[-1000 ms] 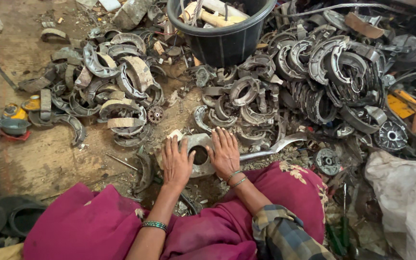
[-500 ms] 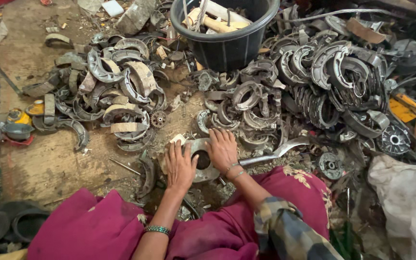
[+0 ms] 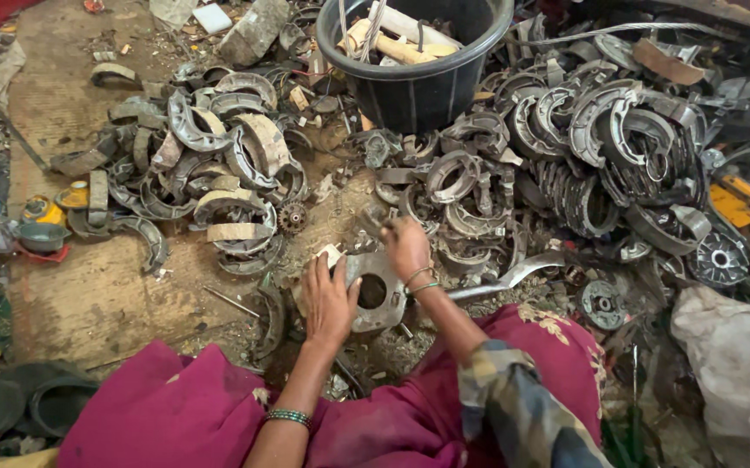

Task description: The person sits on the floor of a cluttered metal workshop and hammers a curved metal brake shoe against a heavy metal plate using a large hammer. They then hold the piece and work on it with a long metal rod, repeatedly striking and prying at it.

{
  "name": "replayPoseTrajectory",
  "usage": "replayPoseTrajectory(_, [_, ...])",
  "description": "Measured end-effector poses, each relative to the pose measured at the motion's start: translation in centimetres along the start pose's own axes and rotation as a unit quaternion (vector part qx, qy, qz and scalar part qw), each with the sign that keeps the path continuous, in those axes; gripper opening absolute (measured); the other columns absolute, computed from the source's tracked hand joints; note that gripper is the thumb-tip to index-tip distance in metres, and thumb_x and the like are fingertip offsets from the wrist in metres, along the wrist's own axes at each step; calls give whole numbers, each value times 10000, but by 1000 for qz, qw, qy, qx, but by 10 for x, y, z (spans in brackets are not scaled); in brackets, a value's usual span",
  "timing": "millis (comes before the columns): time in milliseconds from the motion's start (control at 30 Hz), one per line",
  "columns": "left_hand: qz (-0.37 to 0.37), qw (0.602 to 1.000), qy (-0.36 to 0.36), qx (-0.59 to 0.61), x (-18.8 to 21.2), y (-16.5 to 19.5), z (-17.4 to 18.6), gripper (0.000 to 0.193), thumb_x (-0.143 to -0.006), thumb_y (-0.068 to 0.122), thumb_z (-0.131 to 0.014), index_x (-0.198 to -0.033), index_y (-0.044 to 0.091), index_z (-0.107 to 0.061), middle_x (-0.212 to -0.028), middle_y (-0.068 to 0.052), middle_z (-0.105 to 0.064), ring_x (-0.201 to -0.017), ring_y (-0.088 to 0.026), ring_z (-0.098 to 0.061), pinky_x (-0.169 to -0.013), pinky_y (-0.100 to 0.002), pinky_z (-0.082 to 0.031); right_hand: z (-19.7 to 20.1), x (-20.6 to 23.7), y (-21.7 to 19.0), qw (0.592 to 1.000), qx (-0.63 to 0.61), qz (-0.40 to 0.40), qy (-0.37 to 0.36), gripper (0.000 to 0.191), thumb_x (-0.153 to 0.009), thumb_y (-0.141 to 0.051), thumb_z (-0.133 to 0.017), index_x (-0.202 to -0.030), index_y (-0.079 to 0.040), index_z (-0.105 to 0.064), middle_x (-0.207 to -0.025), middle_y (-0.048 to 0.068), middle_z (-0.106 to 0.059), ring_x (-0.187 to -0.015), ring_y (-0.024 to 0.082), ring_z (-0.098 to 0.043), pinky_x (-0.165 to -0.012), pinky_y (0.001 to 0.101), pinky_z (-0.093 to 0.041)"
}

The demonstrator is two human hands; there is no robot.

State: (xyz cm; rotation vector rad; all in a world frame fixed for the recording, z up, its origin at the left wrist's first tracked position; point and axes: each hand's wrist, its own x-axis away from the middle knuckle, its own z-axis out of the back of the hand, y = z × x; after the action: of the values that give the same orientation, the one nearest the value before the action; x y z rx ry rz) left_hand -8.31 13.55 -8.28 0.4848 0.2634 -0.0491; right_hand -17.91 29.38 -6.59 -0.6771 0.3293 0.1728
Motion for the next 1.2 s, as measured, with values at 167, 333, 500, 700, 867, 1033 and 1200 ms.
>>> replayPoseTrajectory(167, [-19, 995, 41, 88, -6, 1, 15, 800, -833, 336, -766, -1501, 51, -429, -1535, -296, -364, -1386, -471, -375, -1135, -570, -305, 32, 10, 13, 926, -328, -133, -129, 264, -1007, -199, -636, -1171, -13, -726, -1002, 50, -736, -898, 130, -661, -826, 297, -542])
replayPoseTrajectory(333, [-81, 985, 2, 150, 0, 6, 21, 782, -728, 191, -813, -1442, 77, -516, -1490, -222, -456, -1352, -428, -452, -1116, -510, -373, 66, 51, 24, 912, -298, -141, -243, 281, -1028, -197, -599, -1192, -9, -727, -888, 2, -694, -828, 83, -596, -759, 269, -519])
replayPoseTrajectory(500, [-39, 970, -104, 217, 17, 8, 11, 523, -719, 18, -711, -1231, 122, -712, -1211, -92, -732, -1125, -314, -694, -934, -400, -563, 74, 86, 35, 889, -391, -93, -221, 246, -1024, -166, -635, -1135, 25, -744, -953, -13, -684, -873, 79, -613, -790, 259, -525])
replayPoseTrajectory(700, [-27, 983, -35, 177, 21, 11, -3, 424, -701, 84, -778, -1120, 119, -729, -1079, -123, -738, -950, -367, -712, -806, -451, -564, 73, 107, 41, 910, -354, -204, -76, 211, -1009, -126, -658, -1162, -18, -755, -962, 15, -690, -856, 91, -565, -768, 266, -488])
replayPoseTrajectory(867, [28, 997, 8, 72, 15, 10, -8, 394, -768, 189, -813, -1133, 112, -687, -1062, -103, -715, -1032, -341, -664, -905, -471, -528, 86, 99, 53, 920, -278, -216, 172, 244, -965, -55, -629, -1206, -47, -667, -1138, 27, -693, -1004, 121, -647, -893, 264, -541])
replayPoseTrajectory(1033, [-16, 998, -61, -8, 19, 15, -15, 682, -799, 240, -782, -1418, 99, -534, -1311, -180, -582, -1256, -384, -506, -1005, -605, -401, 91, 100, 73, 850, -349, -260, 295, 376, -957, -29, -650, -1319, -5, -550, -1213, 65, -632, -1083, 159, -599, -962, 296, -495])
replayPoseTrajectory(1200, [-106, 979, -108, -135, 29, 17, -25, 641, -868, 138, -658, -1484, 192, -490, -1494, -155, -509, -1393, -369, -445, -1087, -607, -356, 87, 113, 86, 748, -395, -417, 332, 411, -933, -91, -723, -1263, 41, -517, -1115, 105, -644, -980, 197, -593, -871, 337, -490])
